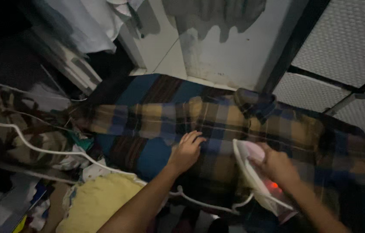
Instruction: The person irons a plaid shirt on a small ironing board. They repeatedly lift, reposition, and smooth the shirt, then use a handheld iron to press the fabric. The shirt is handled one at a time, with frequent adjustments to different sections.
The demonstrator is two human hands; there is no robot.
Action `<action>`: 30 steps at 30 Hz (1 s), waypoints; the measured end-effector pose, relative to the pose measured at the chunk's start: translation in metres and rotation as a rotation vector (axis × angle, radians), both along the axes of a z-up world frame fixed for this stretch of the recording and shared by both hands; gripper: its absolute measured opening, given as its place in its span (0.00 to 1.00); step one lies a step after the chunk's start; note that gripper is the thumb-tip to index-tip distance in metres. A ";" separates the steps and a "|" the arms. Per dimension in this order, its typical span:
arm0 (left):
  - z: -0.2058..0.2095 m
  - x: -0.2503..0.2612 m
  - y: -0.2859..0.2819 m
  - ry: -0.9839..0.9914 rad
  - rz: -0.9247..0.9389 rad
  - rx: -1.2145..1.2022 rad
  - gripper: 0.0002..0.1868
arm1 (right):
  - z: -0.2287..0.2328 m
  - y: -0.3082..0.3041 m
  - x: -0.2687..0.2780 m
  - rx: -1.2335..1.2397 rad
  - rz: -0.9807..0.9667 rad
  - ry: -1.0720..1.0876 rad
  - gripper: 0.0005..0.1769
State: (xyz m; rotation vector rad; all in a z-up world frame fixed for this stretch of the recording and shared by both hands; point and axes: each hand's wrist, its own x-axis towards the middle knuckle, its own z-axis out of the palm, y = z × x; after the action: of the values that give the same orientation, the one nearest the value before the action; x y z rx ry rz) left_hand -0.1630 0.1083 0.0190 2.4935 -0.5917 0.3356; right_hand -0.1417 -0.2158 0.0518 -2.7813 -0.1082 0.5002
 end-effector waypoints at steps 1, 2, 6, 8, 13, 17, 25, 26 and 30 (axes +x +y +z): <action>-0.002 -0.006 0.004 0.001 -0.004 -0.013 0.19 | -0.001 -0.001 -0.001 -0.029 -0.023 -0.018 0.43; -0.003 -0.014 0.008 -0.001 0.010 -0.012 0.18 | 0.000 0.000 0.001 -0.058 -0.046 -0.036 0.43; -0.005 -0.029 0.007 -0.028 0.119 -0.029 0.17 | 0.033 -0.001 0.023 -0.093 -0.089 -0.048 0.42; -0.005 -0.028 0.006 -0.016 0.208 -0.052 0.14 | 0.056 -0.004 0.003 0.069 -0.155 0.103 0.40; -0.004 -0.047 0.030 0.094 0.498 -0.032 0.09 | 0.061 0.016 -0.049 0.101 0.026 0.170 0.39; -0.013 -0.059 0.056 0.244 0.566 -0.161 0.18 | 0.035 0.039 -0.058 -0.070 0.180 0.134 0.39; -0.081 -0.034 0.077 0.880 0.502 0.060 0.38 | 0.023 0.055 -0.067 -0.078 0.264 0.295 0.30; -0.097 -0.030 0.086 0.958 0.396 0.115 0.38 | 0.032 0.059 -0.070 -0.016 0.188 0.288 0.32; -0.151 -0.039 0.116 1.219 0.101 0.163 0.40 | 0.068 0.082 -0.077 0.130 0.020 0.236 0.38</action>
State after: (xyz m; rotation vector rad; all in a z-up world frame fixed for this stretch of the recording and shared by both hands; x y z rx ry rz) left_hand -0.2021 0.2240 -0.1320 2.3117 0.0316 -1.1624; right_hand -0.2189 -0.1339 0.1201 -2.5760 -0.1111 0.7925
